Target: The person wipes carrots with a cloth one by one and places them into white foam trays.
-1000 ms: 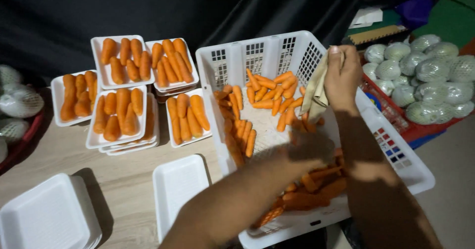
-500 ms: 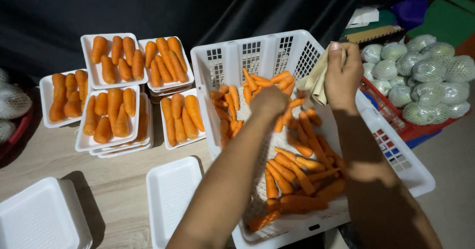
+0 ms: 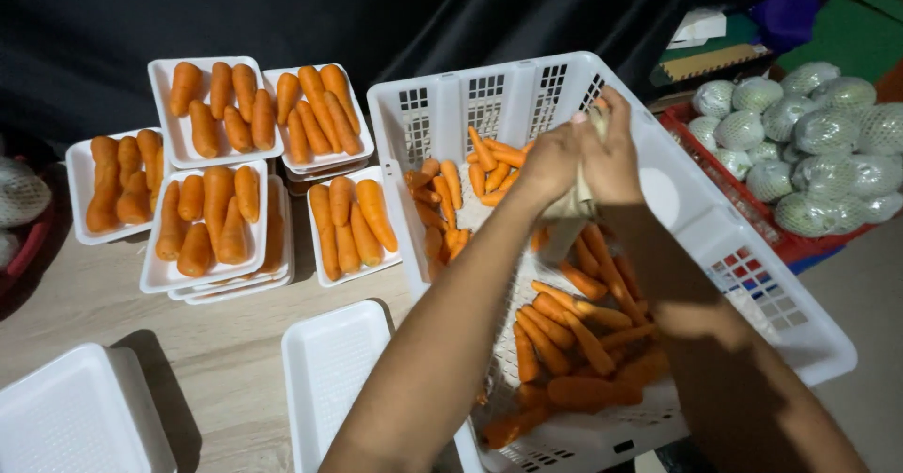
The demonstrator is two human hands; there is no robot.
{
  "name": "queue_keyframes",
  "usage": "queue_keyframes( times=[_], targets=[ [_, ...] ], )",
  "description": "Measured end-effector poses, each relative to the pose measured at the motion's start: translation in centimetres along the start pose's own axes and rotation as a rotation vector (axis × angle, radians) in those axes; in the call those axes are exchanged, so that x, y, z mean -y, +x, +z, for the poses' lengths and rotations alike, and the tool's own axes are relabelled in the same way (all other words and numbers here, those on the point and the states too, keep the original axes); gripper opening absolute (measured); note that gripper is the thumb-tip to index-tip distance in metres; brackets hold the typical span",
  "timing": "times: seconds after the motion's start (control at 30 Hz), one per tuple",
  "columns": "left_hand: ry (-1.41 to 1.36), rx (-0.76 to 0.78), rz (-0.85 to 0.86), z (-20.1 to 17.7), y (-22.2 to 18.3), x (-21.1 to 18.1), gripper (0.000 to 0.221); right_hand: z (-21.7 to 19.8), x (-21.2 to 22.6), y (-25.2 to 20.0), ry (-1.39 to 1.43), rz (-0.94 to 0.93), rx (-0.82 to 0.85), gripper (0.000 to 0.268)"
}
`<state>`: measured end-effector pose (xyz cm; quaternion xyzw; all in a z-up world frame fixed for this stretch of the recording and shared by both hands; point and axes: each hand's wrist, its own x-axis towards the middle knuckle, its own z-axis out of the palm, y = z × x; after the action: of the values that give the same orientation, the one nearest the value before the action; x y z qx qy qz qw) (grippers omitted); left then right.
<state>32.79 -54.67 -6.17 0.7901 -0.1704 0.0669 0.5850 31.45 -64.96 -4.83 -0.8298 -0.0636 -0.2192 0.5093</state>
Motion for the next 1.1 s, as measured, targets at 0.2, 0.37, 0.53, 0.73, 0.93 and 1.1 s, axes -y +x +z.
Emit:
queue_keyframes(
  times=[0.2,0.37,0.53,0.73,0.93,1.1],
  targets=[
    [-0.048,0.070,-0.047,1.2,-0.8,-1.3,0.050,-1.6,-3.2,1.7,-0.010,-0.014,-0.052,0.041],
    [-0.001,0.115,-0.108,2.9,1.3,0.9,0.053,-1.6,-6.8,3.6,0.028,-0.011,-0.084,0.029],
    [0.097,0.161,-0.096,2.7,0.9,-0.2,0.055,-2.4,-7.3,4.2,-0.005,0.025,-0.109,0.022],
    [0.190,0.174,-0.131,1.2,-2.5,-4.7,0.054,-2.6,-8.0,4.4,0.008,0.140,-0.130,0.019],
    [0.274,0.312,-0.058,-1.3,-5.9,-9.8,0.052,-3.9,-10.1,5.6,0.224,0.303,-0.179,0.025],
    [0.285,0.322,0.073,-1.6,-3.6,-7.6,0.046,-4.4,-10.2,6.1,0.498,0.352,-0.239,0.030]
  ],
)
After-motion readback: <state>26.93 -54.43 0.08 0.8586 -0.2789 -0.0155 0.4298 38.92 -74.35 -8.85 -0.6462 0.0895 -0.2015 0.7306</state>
